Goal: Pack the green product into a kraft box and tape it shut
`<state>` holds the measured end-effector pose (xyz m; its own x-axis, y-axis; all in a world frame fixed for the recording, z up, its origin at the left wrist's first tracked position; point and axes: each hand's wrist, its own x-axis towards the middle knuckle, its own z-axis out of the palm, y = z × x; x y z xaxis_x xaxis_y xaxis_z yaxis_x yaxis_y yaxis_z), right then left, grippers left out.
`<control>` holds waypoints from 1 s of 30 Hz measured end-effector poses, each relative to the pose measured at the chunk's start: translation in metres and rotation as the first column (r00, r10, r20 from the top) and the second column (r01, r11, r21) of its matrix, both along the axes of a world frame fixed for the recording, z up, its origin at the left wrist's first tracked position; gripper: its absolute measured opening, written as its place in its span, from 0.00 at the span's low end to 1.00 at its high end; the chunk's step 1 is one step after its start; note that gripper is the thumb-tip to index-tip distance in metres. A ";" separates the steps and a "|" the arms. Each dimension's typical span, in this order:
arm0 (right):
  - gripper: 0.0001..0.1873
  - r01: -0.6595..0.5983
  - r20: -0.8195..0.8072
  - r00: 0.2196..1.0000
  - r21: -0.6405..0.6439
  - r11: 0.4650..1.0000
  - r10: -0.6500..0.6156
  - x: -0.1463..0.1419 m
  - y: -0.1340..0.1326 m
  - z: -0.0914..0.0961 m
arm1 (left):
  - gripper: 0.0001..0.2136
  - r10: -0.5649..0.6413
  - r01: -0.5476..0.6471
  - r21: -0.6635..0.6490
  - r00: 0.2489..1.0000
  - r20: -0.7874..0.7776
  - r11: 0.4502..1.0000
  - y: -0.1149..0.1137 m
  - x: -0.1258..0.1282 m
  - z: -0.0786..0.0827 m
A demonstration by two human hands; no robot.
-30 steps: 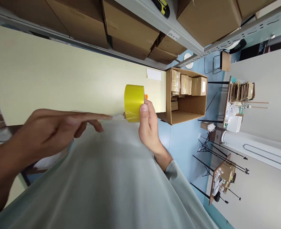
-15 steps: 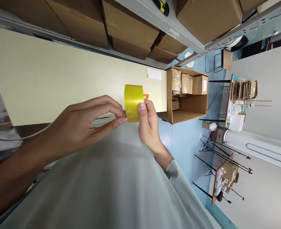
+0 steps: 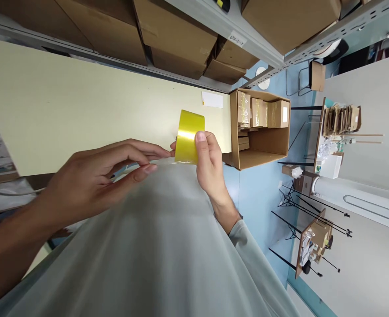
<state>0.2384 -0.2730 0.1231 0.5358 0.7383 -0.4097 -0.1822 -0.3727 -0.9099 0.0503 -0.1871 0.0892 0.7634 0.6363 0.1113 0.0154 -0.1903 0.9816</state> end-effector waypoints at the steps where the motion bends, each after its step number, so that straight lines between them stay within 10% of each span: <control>1: 0.33 -0.008 -0.011 1.000 0.004 1.000 0.008 0.001 0.000 -0.001 | 0.07 -0.014 0.014 -0.020 1.000 0.006 1.000 0.001 -0.002 -0.003; 9: 0.31 0.043 -0.118 0.992 -0.029 0.999 -0.046 0.007 0.004 -0.011 | 0.10 -0.129 0.178 -0.287 0.975 0.181 0.941 0.001 -0.009 -0.019; 19: 0.29 0.229 -0.087 0.972 0.139 0.964 -0.219 0.007 0.017 -0.014 | 0.19 -0.032 0.022 -0.312 0.999 -0.027 0.950 0.007 -0.019 -0.037; 30: 0.29 0.096 -0.360 0.930 0.045 0.994 -0.074 -0.005 0.006 -0.003 | 0.16 0.098 -0.078 -0.350 0.994 0.040 0.934 0.019 -0.036 -0.014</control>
